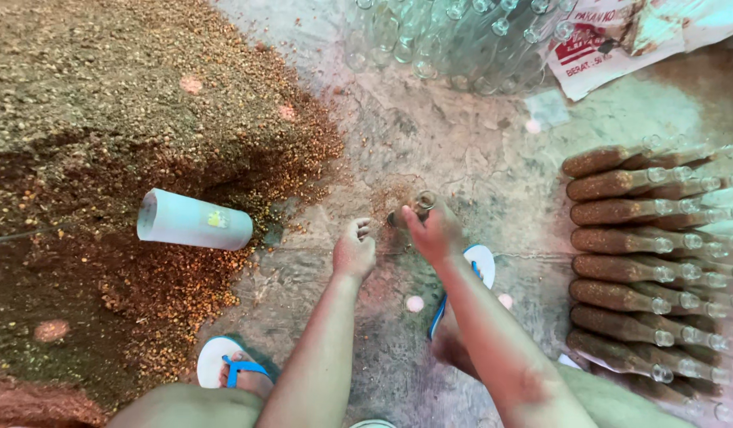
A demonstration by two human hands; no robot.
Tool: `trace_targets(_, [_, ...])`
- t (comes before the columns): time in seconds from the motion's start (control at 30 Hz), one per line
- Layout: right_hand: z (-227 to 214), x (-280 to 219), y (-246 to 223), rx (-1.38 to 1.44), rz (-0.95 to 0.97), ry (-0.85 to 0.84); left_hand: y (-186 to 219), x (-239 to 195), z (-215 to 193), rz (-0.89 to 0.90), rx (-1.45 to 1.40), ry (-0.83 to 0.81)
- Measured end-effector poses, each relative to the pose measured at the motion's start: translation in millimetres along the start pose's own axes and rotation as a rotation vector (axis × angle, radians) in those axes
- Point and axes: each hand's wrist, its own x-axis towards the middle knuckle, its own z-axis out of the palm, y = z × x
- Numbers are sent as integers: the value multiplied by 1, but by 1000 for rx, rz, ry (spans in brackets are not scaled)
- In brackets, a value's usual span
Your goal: The person scoops a brown granular substance from a pile on the floor into a plastic bottle using a white scoop. They then use a thin metal rod to push the contents down inside the bottle. The filled bottle is placed with others on the floor.
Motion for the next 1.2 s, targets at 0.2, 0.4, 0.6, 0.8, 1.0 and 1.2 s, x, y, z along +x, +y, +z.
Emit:
trace_targets(0.2, [25, -6, 24, -21, -23, 28, -14, 12, 9, -14, 10, -12])
trace_targets(0.4, [23, -10, 12, 218, -3, 79, 3, -2, -2, -2, -22, -12])
trace_targets(0.6, [28, -14, 23, 90, -12, -2, -10, 8, -1, -20, -20, -9])
trace_targets(0.8, [7, 4, 7, 155, -121, -60, 50, -43, -28, 163, -24, -13])
trace_targets(1.0, [-31, 14, -76, 372, -31, -326, 108, -88, -59, 246, 176, -106])
trace_targets(1.2, [-68, 40, -90, 796, -66, -780, 130, -132, -93, 163, 48, -41])
